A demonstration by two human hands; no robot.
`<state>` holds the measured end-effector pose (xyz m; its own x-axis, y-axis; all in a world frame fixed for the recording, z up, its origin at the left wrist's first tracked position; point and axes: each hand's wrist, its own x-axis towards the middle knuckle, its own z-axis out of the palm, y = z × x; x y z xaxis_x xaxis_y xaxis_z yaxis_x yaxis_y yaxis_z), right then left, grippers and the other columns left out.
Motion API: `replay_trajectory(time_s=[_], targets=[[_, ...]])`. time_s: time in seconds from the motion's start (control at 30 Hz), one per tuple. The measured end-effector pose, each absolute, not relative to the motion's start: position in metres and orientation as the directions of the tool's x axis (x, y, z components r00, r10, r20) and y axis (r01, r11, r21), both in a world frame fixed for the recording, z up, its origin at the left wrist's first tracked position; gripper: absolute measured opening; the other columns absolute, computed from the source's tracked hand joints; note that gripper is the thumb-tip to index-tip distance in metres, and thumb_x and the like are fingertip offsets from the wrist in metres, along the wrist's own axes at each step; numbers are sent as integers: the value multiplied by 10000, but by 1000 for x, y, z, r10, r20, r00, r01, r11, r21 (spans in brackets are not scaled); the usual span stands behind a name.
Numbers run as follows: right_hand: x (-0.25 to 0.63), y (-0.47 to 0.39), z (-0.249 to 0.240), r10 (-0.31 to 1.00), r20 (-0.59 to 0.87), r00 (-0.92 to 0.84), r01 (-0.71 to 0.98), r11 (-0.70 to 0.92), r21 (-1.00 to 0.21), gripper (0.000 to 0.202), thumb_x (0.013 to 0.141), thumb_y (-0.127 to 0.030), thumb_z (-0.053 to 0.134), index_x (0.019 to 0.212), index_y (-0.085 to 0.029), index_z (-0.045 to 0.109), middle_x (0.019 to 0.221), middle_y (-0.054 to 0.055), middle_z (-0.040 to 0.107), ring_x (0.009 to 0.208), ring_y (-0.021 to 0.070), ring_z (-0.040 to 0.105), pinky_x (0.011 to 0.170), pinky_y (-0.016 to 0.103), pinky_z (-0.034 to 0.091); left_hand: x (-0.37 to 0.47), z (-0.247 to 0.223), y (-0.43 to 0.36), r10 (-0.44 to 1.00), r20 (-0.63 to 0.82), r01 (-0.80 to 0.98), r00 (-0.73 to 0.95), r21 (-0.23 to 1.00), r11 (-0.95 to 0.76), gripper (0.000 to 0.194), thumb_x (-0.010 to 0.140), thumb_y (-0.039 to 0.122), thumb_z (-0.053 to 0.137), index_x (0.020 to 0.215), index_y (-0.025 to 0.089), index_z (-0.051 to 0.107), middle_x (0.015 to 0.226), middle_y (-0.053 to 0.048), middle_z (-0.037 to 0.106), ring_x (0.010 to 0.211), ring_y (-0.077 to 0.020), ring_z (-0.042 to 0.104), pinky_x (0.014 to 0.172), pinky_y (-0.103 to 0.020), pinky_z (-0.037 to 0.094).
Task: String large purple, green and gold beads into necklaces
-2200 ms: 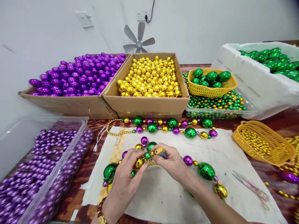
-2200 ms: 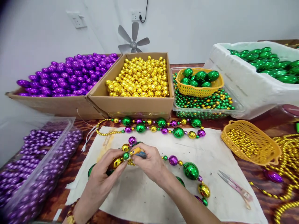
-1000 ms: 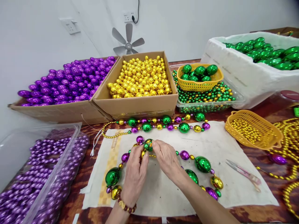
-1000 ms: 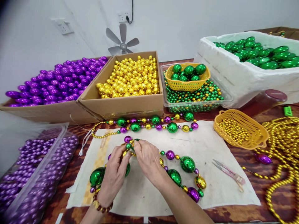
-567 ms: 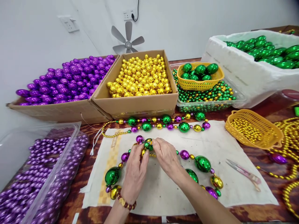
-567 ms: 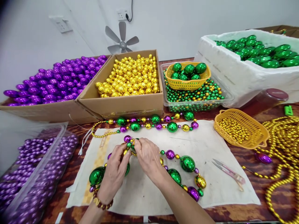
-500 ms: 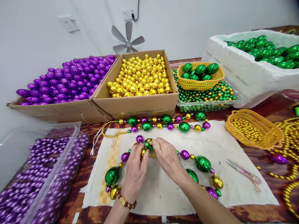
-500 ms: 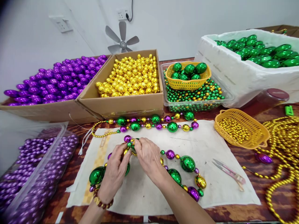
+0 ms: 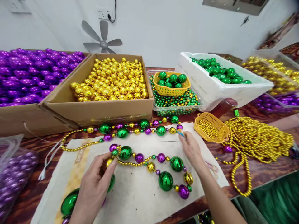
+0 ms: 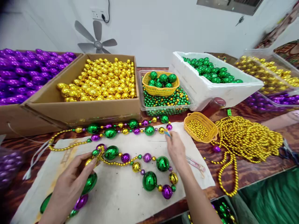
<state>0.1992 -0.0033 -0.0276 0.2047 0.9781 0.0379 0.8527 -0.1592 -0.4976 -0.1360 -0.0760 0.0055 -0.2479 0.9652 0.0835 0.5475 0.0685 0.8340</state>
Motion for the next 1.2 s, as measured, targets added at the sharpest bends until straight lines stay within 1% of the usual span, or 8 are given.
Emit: replay_trajectory(time_s=[0.27,0.57,0.7,0.83,0.9,1.0,1.13,1.2], targets=[[248,35,-66,930,71,361,920,-342,-193,329,958,-309,405,1108,-136,642,1042,160,619,910,259,617,694,322,418,-147,28,-80,975,107,622,-192,783,36,310,843,463,578,1099,290,602,1052,-8,613,860,-194,577,718,-291,446],[245,26,-56,954,74,291,950,-279,-139,383,938,-264,423,1235,-89,589,1127,227,612,995,357,584,789,436,436,-166,50,-88,944,-27,395,-328,904,163,395,796,449,653,1117,222,619,1012,-40,655,801,-178,597,641,-251,484],[186,5,-22,992,127,-24,930,69,-362,320,938,-277,456,1186,-158,617,1188,143,618,1102,289,547,943,385,411,-173,69,-93,926,-50,285,-375,944,166,416,767,423,694,1123,218,627,1011,-42,671,797,-178,610,615,-233,498],[87,-18,8,802,188,-568,559,543,-627,345,888,-331,568,1210,-209,593,1252,90,587,1157,245,502,995,366,388,-172,88,-101,928,-2,312,-372,942,126,419,755,418,707,1126,233,641,1078,-41,674,888,-202,627,654,-228,519],[52,-24,13,755,189,-628,461,557,-691,328,827,-321,652,1136,-214,621,1233,90,594,1126,265,508,946,390,402,-172,98,-107,937,23,341,-349,934,104,415,754,419,708,1125,243,646,1095,-38,674,924,-217,632,678,-236,532],[40,-23,19,762,141,-632,433,498,-752,86,868,-206,573,856,-184,655,879,47,679,837,201,603,749,322,457,-180,109,-119,937,53,396,-346,914,94,416,749,435,705,1113,240,653,1088,-44,677,945,-243,635,684,-261,552],[76,-15,77,791,156,-592,392,452,-801,269,958,-270,447,756,-172,595,660,-19,642,570,97,567,534,213,420,-192,121,-129,907,133,422,-400,905,53,441,750,443,700,1127,221,643,1119,-55,666,936,-245,631,675,-280,569],[93,-17,133,812,200,-549,226,375,-899,273,944,-320,492,740,-160,578,590,-47,615,530,71,573,522,187,431,-190,127,-130,921,163,412,-353,911,-4,445,751,434,699,1138,225,631,1130,-56,662,939,-246,633,698,-296,576]])
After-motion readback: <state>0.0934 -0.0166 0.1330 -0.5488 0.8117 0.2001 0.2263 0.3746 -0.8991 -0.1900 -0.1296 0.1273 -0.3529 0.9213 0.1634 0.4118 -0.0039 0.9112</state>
